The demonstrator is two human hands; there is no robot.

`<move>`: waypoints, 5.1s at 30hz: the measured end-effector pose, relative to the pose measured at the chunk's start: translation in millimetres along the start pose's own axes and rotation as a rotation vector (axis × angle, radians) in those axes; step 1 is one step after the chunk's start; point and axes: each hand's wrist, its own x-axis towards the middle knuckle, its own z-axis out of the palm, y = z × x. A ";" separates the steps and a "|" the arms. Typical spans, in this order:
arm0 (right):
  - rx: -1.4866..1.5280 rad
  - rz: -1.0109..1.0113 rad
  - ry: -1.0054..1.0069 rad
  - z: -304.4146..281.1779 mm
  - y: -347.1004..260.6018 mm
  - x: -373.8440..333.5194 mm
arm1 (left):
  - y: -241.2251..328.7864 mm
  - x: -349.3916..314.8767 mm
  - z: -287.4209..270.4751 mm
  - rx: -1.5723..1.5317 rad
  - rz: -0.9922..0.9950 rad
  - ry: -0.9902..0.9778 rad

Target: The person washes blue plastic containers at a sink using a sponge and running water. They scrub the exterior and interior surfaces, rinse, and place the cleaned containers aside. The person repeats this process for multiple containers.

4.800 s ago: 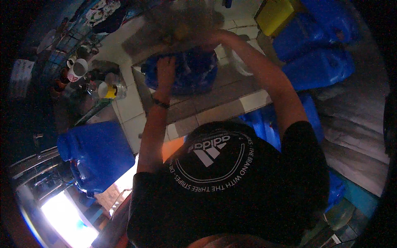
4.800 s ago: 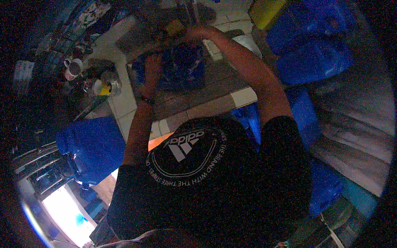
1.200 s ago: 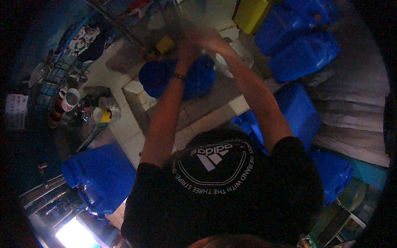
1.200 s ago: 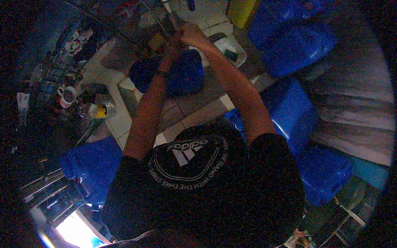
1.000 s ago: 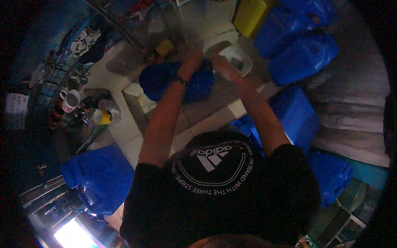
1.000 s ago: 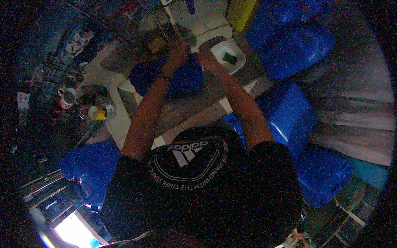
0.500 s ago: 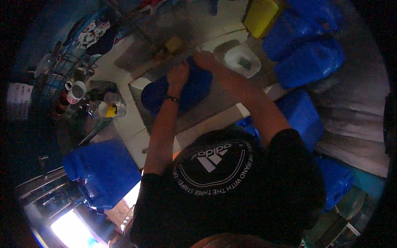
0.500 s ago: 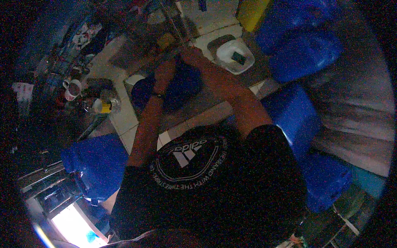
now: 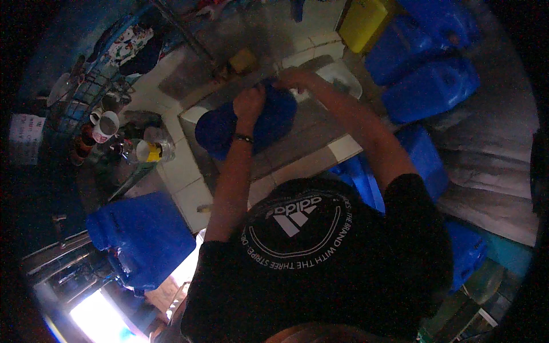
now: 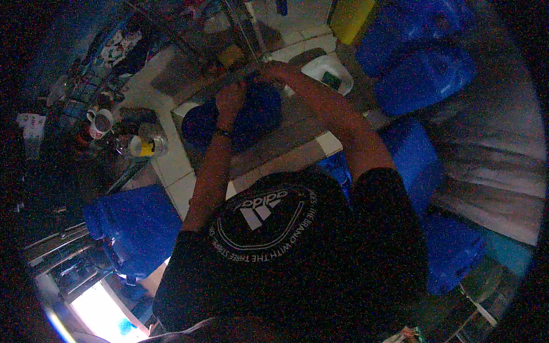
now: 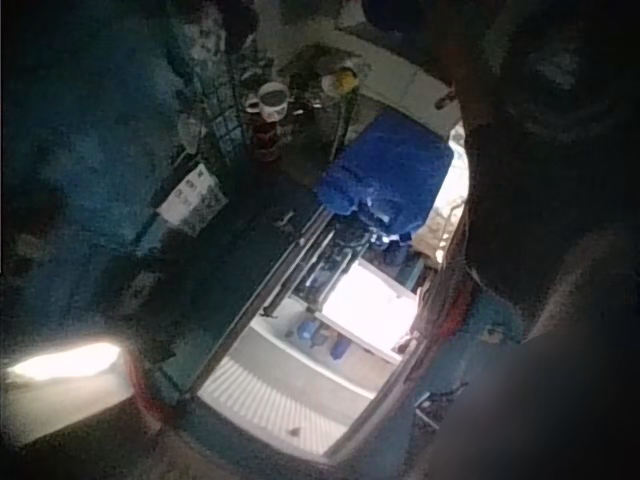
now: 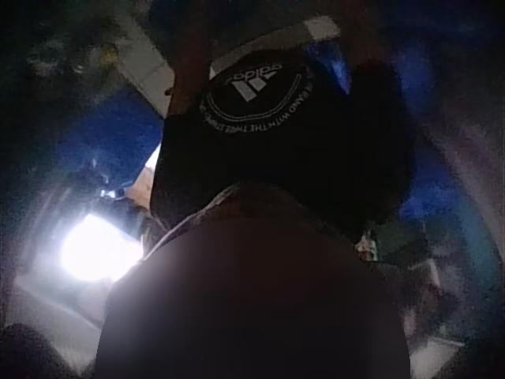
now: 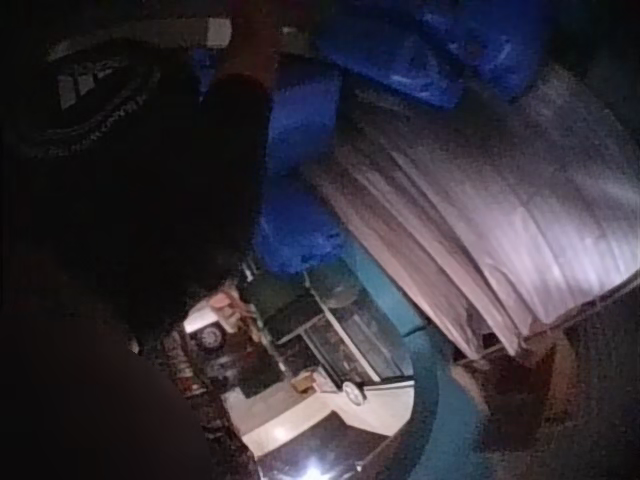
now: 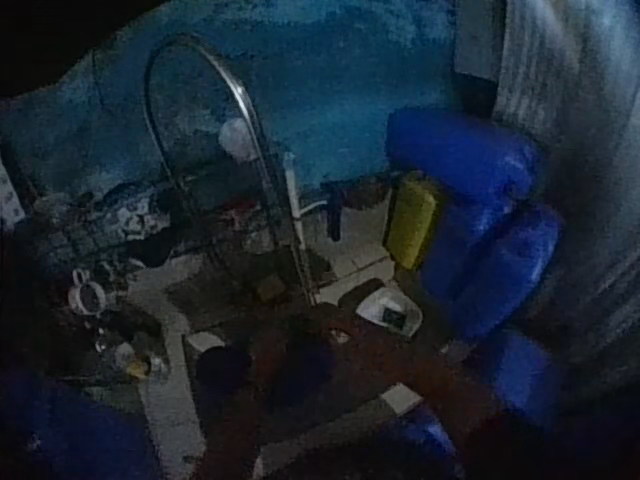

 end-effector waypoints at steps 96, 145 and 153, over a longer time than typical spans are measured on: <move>2.101 -0.264 -0.164 33.1 -34.3 -39.9 | 9.3 -8.1 -9.9 0.049 -0.117 -0.067; -0.200 -0.537 0.969 91.8 15.1 1.8 | 55.4 89.9 -24.0 -0.619 0.387 0.029; -0.221 -0.067 0.463 36.9 -28.2 -37.8 | 0.9 7.0 2.5 -0.140 -0.143 -0.067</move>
